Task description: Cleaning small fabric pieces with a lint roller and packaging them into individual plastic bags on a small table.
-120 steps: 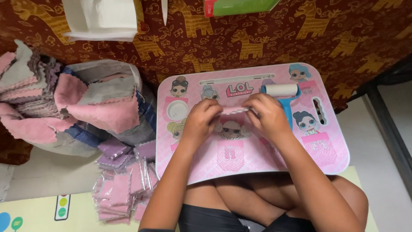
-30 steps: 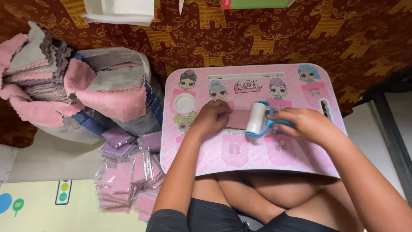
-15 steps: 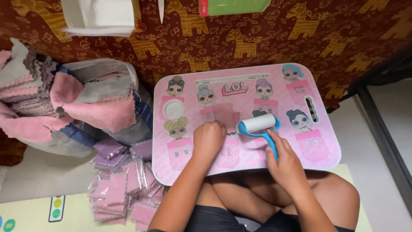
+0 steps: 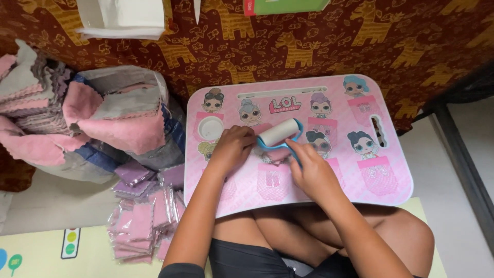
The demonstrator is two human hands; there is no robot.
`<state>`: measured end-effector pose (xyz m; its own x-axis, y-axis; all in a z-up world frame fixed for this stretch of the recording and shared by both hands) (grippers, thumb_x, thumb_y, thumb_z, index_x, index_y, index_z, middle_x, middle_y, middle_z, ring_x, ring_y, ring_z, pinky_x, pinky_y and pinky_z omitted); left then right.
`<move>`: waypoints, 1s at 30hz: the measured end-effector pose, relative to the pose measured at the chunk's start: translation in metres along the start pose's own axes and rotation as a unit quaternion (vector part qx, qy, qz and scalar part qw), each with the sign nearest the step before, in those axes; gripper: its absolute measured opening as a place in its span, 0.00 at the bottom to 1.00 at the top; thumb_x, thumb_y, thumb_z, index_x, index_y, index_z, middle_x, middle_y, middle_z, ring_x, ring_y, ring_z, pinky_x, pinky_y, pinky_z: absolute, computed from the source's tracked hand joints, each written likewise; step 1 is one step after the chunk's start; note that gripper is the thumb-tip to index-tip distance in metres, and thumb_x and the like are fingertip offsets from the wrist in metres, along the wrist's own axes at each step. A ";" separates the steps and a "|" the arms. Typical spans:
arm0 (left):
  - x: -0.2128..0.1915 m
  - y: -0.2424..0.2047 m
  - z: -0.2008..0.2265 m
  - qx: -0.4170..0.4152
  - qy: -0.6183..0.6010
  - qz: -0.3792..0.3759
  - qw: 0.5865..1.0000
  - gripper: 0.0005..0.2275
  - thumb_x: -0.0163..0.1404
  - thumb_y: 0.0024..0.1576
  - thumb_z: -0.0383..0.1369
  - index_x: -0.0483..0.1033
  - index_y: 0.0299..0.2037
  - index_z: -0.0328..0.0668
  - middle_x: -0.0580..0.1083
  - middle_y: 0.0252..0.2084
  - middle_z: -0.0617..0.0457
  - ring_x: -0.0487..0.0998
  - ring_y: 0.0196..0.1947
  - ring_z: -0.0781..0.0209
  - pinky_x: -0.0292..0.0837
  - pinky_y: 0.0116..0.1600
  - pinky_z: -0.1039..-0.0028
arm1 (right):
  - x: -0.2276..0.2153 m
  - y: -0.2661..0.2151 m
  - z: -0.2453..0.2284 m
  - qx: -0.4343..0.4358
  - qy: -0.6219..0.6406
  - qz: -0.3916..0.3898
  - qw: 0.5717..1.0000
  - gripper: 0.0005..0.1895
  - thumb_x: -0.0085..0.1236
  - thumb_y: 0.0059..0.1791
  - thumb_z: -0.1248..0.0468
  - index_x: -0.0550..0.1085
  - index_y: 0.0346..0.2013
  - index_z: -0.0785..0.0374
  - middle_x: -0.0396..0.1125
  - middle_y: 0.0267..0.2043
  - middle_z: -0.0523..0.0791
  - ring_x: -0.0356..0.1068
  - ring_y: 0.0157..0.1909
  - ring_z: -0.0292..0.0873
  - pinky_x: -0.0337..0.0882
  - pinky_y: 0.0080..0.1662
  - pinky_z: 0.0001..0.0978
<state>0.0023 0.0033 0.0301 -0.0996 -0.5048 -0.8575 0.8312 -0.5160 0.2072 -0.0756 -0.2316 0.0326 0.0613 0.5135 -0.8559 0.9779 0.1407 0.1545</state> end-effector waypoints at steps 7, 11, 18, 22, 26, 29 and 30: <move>0.012 -0.005 -0.015 -0.004 -0.045 0.019 0.999 0.12 0.50 0.56 0.27 0.85 0.47 0.48 0.78 0.48 0.50 0.73 0.55 0.45 0.65 0.57 0.59 | -0.005 -0.022 -0.006 0.009 -0.025 -0.040 0.999 0.23 0.48 0.52 0.60 0.70 0.63 0.45 0.69 0.44 0.46 0.75 0.46 0.55 0.79 0.43 0.53; 0.013 -0.002 -0.016 -0.024 -0.053 0.012 0.998 0.13 0.49 0.56 0.28 0.85 0.47 0.49 0.78 0.48 0.52 0.73 0.56 0.48 0.64 0.58 0.61 | -0.020 -0.048 -0.006 0.073 -0.070 -0.107 0.989 0.24 0.45 0.52 0.56 0.68 0.63 0.40 0.69 0.44 0.43 0.77 0.45 0.53 0.80 0.44 0.53; 0.018 -0.005 -0.019 -0.019 -0.034 0.018 0.999 0.13 0.50 0.56 0.30 0.85 0.46 0.54 0.78 0.48 0.55 0.74 0.55 0.51 0.64 0.58 0.63 | -0.042 -0.025 -0.022 0.042 -0.043 -0.063 0.996 0.23 0.47 0.51 0.60 0.71 0.62 0.47 0.69 0.41 0.48 0.76 0.46 0.57 0.79 0.43 0.56; 0.016 -0.004 -0.018 -0.022 -0.038 0.026 0.999 0.12 0.50 0.57 0.30 0.85 0.47 0.52 0.79 0.48 0.54 0.74 0.55 0.52 0.64 0.58 0.64 | -0.055 -0.016 -0.027 0.051 -0.057 -0.066 0.995 0.23 0.46 0.51 0.58 0.70 0.62 0.44 0.70 0.42 0.45 0.76 0.46 0.55 0.79 0.43 0.55; 0.015 -0.004 -0.017 -0.028 -0.052 0.024 0.998 0.14 0.49 0.57 0.28 0.84 0.49 0.49 0.79 0.48 0.52 0.75 0.55 0.51 0.64 0.58 0.63 | -0.038 -0.007 -0.017 0.043 -0.069 -0.105 0.991 0.23 0.45 0.51 0.58 0.71 0.61 0.44 0.70 0.40 0.46 0.76 0.45 0.56 0.79 0.44 0.54; 0.019 -0.004 -0.024 -0.046 -0.079 0.041 0.995 0.16 0.46 0.56 0.27 0.82 0.51 0.48 0.79 0.49 0.51 0.75 0.55 0.51 0.65 0.59 0.63 | -0.028 0.014 -0.017 0.038 -0.062 -0.120 0.990 0.22 0.45 0.51 0.59 0.72 0.60 0.46 0.70 0.42 0.49 0.76 0.46 0.59 0.78 0.45 0.57; 0.020 -0.002 -0.028 -0.058 -0.094 0.054 0.992 0.18 0.44 0.56 0.27 0.80 0.54 0.48 0.79 0.49 0.52 0.76 0.55 0.51 0.66 0.59 0.64 | -0.025 0.024 -0.018 0.031 -0.059 -0.116 0.991 0.21 0.45 0.51 0.58 0.72 0.60 0.48 0.69 0.43 0.51 0.75 0.47 0.60 0.77 0.46 0.58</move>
<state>0.0137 0.0135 -0.0001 -0.0979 -0.6786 -0.7280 0.8990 -0.3740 0.2278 -0.0578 -0.2254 0.0665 -0.1464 0.3704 -0.9173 0.9786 0.1897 -0.0796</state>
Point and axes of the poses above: each hand's wrist, its own y-axis towards the middle knuckle, its own x-axis out of the palm, z = x × y, the point moved 1 cm from there along y, towards the middle knuckle
